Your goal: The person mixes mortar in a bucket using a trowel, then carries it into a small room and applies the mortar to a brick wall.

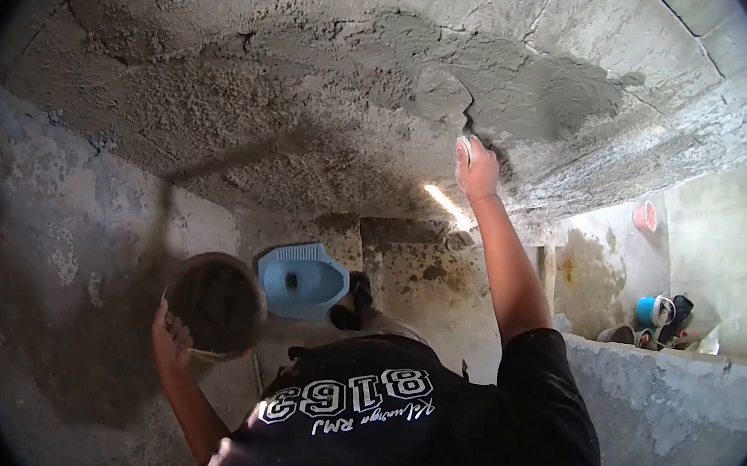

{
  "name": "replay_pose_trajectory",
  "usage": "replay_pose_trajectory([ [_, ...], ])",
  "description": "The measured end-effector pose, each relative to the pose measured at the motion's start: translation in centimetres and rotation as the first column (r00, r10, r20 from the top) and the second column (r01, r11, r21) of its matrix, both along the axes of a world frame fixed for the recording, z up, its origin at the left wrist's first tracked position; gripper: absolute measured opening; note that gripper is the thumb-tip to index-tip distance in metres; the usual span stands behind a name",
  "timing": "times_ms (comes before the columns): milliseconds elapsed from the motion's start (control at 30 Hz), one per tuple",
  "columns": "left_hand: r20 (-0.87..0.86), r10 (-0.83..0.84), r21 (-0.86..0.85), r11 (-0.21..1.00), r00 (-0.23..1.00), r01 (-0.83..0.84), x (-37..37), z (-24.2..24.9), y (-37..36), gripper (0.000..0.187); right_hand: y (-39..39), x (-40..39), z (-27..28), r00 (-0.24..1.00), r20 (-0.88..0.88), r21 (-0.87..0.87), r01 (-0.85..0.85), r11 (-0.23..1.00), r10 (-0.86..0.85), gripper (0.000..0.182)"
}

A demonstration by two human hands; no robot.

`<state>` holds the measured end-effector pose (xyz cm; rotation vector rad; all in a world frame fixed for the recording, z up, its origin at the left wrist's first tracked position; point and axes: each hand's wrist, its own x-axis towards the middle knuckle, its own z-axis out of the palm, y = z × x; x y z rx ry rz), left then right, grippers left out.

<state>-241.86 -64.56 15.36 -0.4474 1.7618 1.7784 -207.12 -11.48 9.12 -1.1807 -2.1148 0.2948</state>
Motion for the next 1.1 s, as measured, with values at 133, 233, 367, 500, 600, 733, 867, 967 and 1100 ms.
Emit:
replay_pose_trajectory([
  [133,0.085,-0.114,0.098,0.990,0.990,0.106,-0.8,-0.8,1.7,0.044,0.1,2.3,-3.9,0.985,0.135,-0.132,0.122,0.984,-0.104,0.040],
  [233,0.078,-0.093,0.101,0.991,0.993,0.085,-0.5,-1.3,3.2,0.045,-2.2,4.9,-3.8,0.990,0.077,-0.169,0.129,0.977,-0.117,0.038],
  [367,0.138,-0.156,0.147,0.980,0.978,0.135,0.1,-1.3,5.5,0.040,-3.8,6.2,-2.0,0.993,0.011,-0.250,0.118,0.961,-0.119,0.035],
  [500,0.201,-0.173,0.131,0.980,0.964,0.148,0.6,-3.1,6.7,0.040,-3.6,3.1,1.5,0.983,-0.186,-0.182,-0.033,0.983,-0.002,0.035],
  [600,0.194,-0.175,0.123,0.981,0.965,0.153,1.2,-3.3,7.6,0.040,-1.6,0.0,1.8,0.987,-0.159,-0.084,-0.038,0.996,0.024,0.034],
  [733,0.164,-0.102,0.040,0.995,0.981,0.097,2.9,-2.4,8.2,0.039,-1.4,0.6,-1.4,0.997,-0.071,-0.101,0.015,0.995,-0.022,0.032],
  [867,0.121,-0.014,0.048,0.999,0.993,0.008,4.8,-3.3,7.1,0.038,-3.2,3.8,-4.4,0.998,-0.063,-0.211,0.016,0.977,-0.030,0.033],
  [967,0.108,0.054,0.025,0.998,0.993,-0.057,6.2,-3.7,6.3,0.037,-4.0,4.3,-2.7,0.992,-0.124,-0.265,-0.051,0.963,0.018,0.034],
  [1100,0.109,0.092,0.062,0.993,0.990,-0.099,8.4,-6.6,4.0,0.038,-3.5,2.7,1.2,0.984,-0.160,-0.239,-0.115,0.964,0.078,0.037],
])
